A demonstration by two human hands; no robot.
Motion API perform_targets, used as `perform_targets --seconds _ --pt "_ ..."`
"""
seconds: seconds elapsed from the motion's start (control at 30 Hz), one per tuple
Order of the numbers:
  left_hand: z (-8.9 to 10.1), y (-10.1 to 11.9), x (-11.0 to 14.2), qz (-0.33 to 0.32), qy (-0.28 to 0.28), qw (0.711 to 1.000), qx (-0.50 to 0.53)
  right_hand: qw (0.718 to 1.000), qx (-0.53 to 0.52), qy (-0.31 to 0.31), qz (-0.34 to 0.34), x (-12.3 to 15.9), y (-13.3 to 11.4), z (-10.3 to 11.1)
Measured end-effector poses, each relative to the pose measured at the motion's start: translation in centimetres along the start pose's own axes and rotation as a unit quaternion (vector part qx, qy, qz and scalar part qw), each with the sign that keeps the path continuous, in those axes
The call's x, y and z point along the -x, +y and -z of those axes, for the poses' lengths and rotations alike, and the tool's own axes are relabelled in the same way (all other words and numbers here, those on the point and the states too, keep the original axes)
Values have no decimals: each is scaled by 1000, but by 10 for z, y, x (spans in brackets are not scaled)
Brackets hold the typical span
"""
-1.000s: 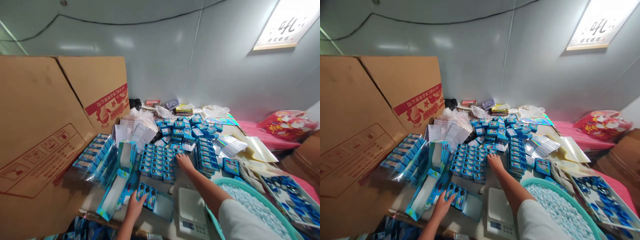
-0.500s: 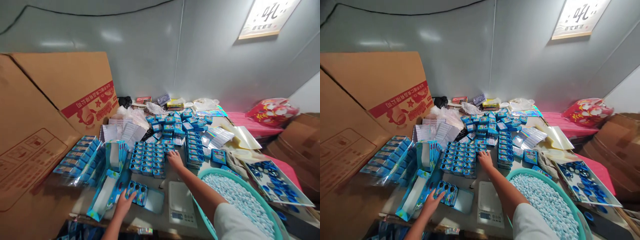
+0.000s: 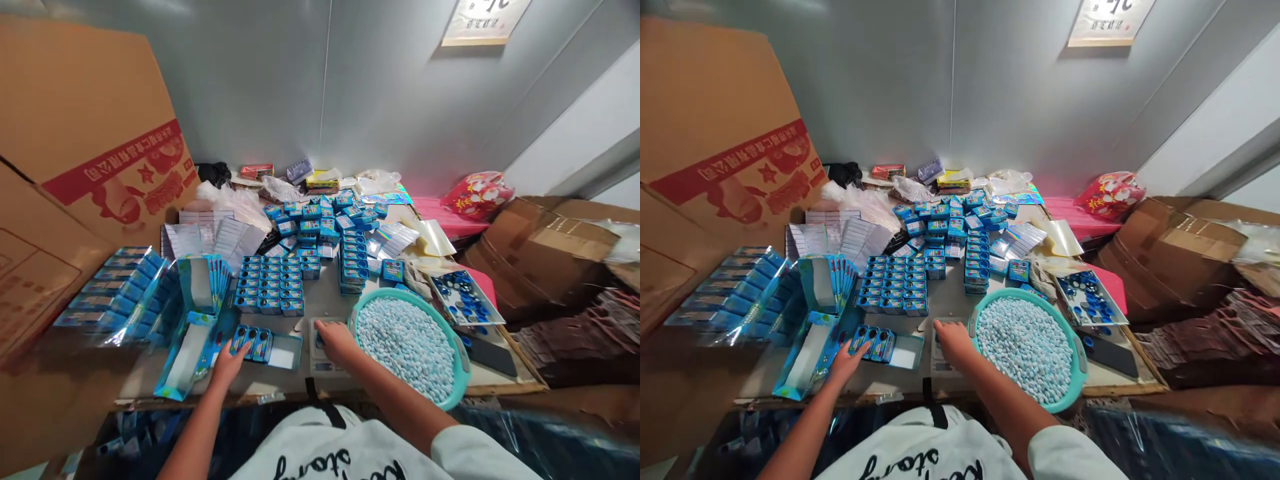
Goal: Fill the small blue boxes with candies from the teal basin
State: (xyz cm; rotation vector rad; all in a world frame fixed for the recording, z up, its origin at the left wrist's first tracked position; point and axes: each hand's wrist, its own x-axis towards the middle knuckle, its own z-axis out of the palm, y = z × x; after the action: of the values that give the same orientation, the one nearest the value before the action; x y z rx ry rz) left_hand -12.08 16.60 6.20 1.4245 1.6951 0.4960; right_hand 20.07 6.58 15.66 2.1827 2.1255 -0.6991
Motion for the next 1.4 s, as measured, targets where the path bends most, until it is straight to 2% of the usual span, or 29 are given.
perform_targets --seconds 0.1,0.17,0.23,0.33,0.43,0.57,0.8,0.97,1.03,1.13,1.2,1.27,1.33,1.4 --pt "0 3 3 -6 -4 1000 -7 999 0 36 3 15 5 -1" --pt "0 7 5 2 0 1000 -5 996 -1 93 -13 31 20 6" --pt "0 11 9 8 6 1000 -2 989 7 132 -67 51 44 11" --pt "-3 14 13 14 25 999 -14 985 32 109 -131 79 80 8" --pt "-5 14 16 12 44 998 -47 989 46 73 -121 96 102 -2" --pt "-8 15 18 18 52 996 -63 993 41 41 -103 99 106 -6" --pt "-8 17 20 15 56 997 -53 990 59 3 -125 87 104 2" --pt "-10 15 20 27 46 997 -51 982 77 12 -171 82 100 -9" --pt "-12 14 21 17 62 997 -43 979 80 19 -186 81 99 -13" --pt "-17 16 31 -37 159 986 -38 978 78 22 -194 80 101 -14" --pt "-18 22 42 -126 236 962 -54 978 75 20 -192 80 103 -12" --pt "-20 30 56 -225 291 926 -83 979 72 20 -189 82 105 -10" --pt "-25 42 70 -300 311 896 -106 980 72 24 -184 84 104 -8" --pt "-36 54 83 -362 281 882 -112 981 74 29 -176 86 101 -7"
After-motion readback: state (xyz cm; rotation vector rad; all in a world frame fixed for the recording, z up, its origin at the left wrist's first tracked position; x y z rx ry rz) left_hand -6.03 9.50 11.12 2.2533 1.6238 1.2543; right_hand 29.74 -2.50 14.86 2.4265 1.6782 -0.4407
